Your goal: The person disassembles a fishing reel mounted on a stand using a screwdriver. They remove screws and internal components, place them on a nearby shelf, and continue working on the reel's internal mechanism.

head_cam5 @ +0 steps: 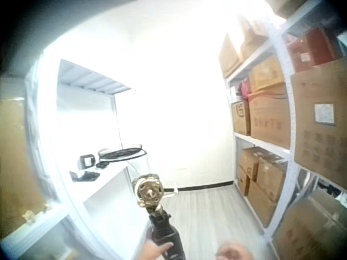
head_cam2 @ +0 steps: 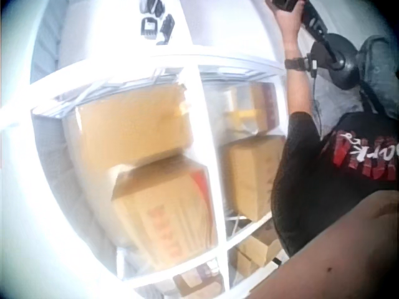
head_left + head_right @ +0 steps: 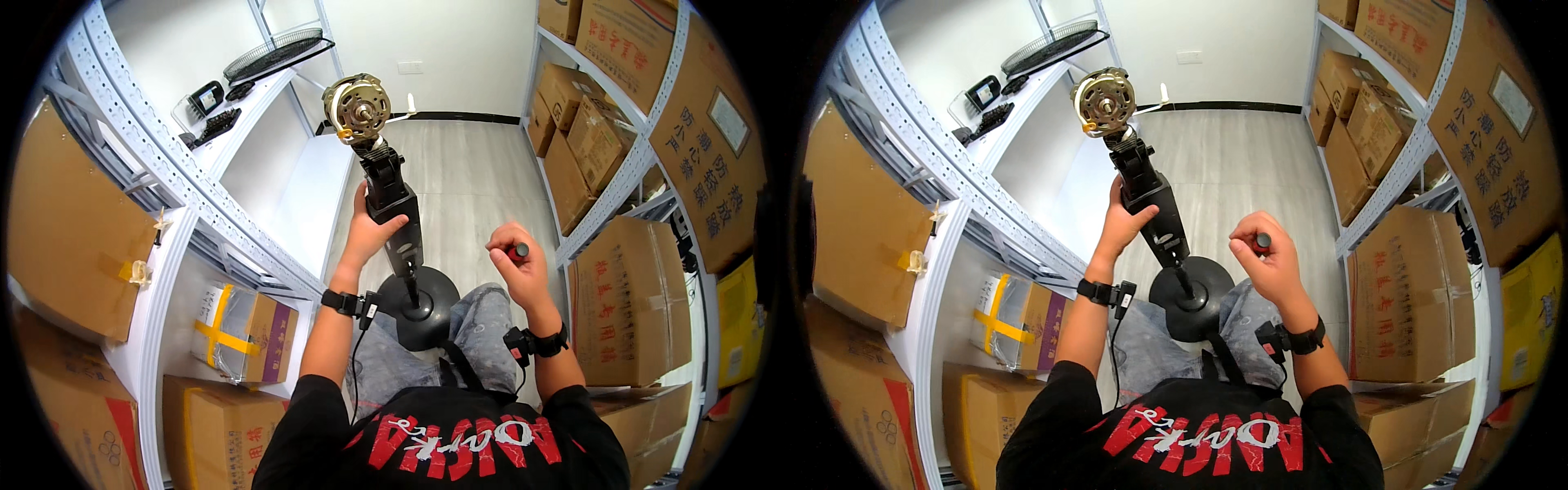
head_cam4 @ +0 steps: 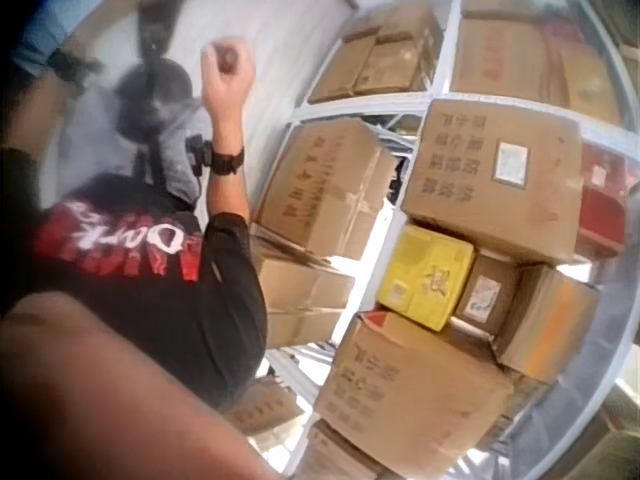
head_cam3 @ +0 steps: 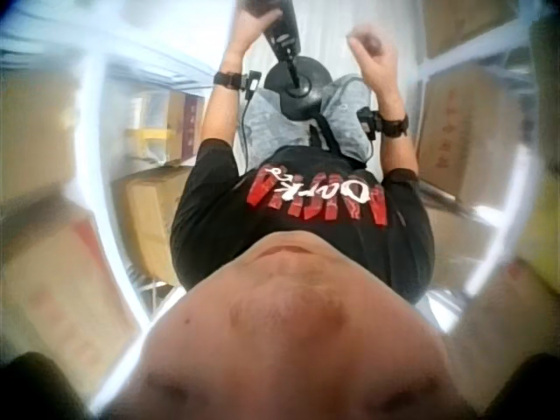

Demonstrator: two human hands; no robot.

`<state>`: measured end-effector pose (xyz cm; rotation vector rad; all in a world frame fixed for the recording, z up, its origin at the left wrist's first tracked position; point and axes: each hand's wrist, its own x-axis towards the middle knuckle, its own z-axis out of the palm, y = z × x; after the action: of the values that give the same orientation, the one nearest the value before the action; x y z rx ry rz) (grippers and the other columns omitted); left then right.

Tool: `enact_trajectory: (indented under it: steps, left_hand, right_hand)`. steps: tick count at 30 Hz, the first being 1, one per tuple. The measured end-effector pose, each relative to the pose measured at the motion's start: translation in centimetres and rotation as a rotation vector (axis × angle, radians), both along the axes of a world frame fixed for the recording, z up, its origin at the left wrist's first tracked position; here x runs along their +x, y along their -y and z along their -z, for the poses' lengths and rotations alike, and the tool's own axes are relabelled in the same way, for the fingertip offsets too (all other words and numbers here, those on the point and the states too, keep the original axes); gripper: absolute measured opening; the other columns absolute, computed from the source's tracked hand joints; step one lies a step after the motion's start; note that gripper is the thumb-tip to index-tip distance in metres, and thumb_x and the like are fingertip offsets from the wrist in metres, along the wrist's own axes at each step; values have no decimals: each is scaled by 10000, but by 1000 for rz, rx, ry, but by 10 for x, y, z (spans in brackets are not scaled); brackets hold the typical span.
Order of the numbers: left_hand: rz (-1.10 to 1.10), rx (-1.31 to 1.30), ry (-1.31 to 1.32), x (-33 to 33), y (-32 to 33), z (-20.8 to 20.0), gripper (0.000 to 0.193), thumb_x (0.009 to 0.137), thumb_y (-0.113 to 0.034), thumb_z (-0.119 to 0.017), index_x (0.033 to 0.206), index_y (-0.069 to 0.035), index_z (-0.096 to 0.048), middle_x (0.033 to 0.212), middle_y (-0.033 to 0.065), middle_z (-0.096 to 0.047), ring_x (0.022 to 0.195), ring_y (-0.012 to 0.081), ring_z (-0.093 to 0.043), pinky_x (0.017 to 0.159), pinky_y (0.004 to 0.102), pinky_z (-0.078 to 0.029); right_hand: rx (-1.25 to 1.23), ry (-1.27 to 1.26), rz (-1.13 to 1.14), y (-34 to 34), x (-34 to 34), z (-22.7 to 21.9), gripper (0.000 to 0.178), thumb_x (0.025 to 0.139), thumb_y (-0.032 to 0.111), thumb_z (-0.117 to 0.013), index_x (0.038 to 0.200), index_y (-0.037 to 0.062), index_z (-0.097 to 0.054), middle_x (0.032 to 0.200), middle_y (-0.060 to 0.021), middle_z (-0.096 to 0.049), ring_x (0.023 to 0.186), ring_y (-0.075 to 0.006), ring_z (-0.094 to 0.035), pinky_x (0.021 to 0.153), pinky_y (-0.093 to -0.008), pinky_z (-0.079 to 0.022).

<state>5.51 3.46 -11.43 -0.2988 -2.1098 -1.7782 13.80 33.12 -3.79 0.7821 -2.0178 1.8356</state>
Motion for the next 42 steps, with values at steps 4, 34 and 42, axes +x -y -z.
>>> enact_trajectory:
  steps: [4, 34, 42]
  left_hand:
    - [-109, 13, 3, -5, -8, 0, 1039, 705, -212, -917, 1497, -8, -275, 1247, 150, -628, 1146, 247, -630, 989, 354, -502]
    - [240, 11, 273, 21, 52, 5, 953, 668, -245, -930, 1458, -51, -435, 1300, 63, -591, 1196, 178, -564, 1066, 330, -439]
    - [213, -79, -82, 6, 76, -103, 991, 888, -659, -613, 1586, -77, -218, 1548, 200, -385, 1418, 341, -407, 1104, 448, -405]
  right_hand:
    - [-32, -11, 24, -15, 16, 4, 48, 852, -6, -654, 862, 23, -617, 855, -26, -554, 716, -97, -462, 632, -248, -361]
    - [-189, -133, 31, -16, 39, 11, 486, 1033, 459, -505, 913, 1, -614, 915, -102, -596, 704, -111, -478, 650, -257, -397]
    - [-115, -133, 168, -39, 29, 1, 565, 1023, 546, -480, 906, 8, -608, 921, -94, -624, 663, -91, -474, 591, -248, -375]
